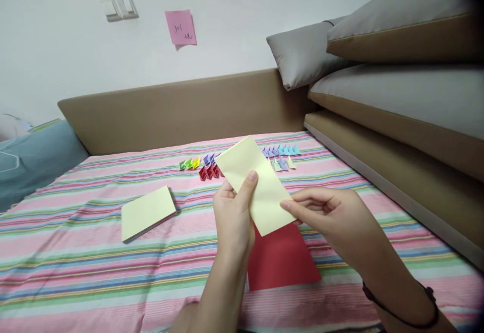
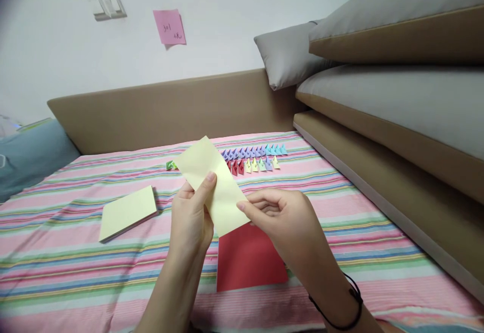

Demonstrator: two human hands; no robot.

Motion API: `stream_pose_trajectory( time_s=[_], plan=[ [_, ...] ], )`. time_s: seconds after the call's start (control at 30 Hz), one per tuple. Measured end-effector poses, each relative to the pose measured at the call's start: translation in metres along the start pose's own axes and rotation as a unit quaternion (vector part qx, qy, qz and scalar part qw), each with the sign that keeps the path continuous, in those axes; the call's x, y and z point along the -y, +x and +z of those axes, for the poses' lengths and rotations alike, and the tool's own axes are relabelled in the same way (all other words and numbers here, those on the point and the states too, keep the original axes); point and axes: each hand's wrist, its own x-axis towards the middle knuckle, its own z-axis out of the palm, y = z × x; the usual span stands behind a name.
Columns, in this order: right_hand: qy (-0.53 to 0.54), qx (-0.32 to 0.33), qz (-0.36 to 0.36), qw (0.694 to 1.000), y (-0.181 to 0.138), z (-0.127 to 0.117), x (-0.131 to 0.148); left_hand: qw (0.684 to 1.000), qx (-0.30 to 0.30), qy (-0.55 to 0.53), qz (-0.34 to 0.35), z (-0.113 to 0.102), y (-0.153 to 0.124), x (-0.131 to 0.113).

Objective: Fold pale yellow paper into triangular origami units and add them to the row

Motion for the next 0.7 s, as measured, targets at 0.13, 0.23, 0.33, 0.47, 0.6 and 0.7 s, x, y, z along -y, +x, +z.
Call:
stream_pose_trajectory(
  time_s=[0.13, 0.23, 0.33, 0.47, 0.6, 0.7],
  plan=[
    [-0.023, -0.008, -0.013, 1.0, -0.002, 0.003, 0.0, 1.0, -0.017, -0.016, -0.004, 0.003, 0.0, -0.004],
    [-0.056, -0.005, -0.023, 0.998, -0.003, 0.008, 0.0, 0.998, -0.048, -0.03, -0.002, 0.001, 0.003, -0.008],
    [-0.096, -0.02, -0.041, 0.994, -0.005, 0.011, 0.0, 0.998, -0.05, -0.032, 0.011, -0.004, 0.007, -0.009],
    [-0.117, -0.037, -0.069, 0.99, -0.006, 0.011, 0.002, 0.998, -0.039, -0.027, 0.032, -0.007, 0.007, -0.01],
    [-0.118, -0.038, -0.072, 0.99, -0.009, 0.01, 0.005, 0.999, -0.015, -0.021, 0.046, -0.007, 0.004, -0.012],
    [-0.106, -0.031, -0.065, 0.992, -0.01, 0.009, 0.006, 0.998, -0.008, -0.017, 0.055, -0.006, 0.002, -0.014]
  ],
)
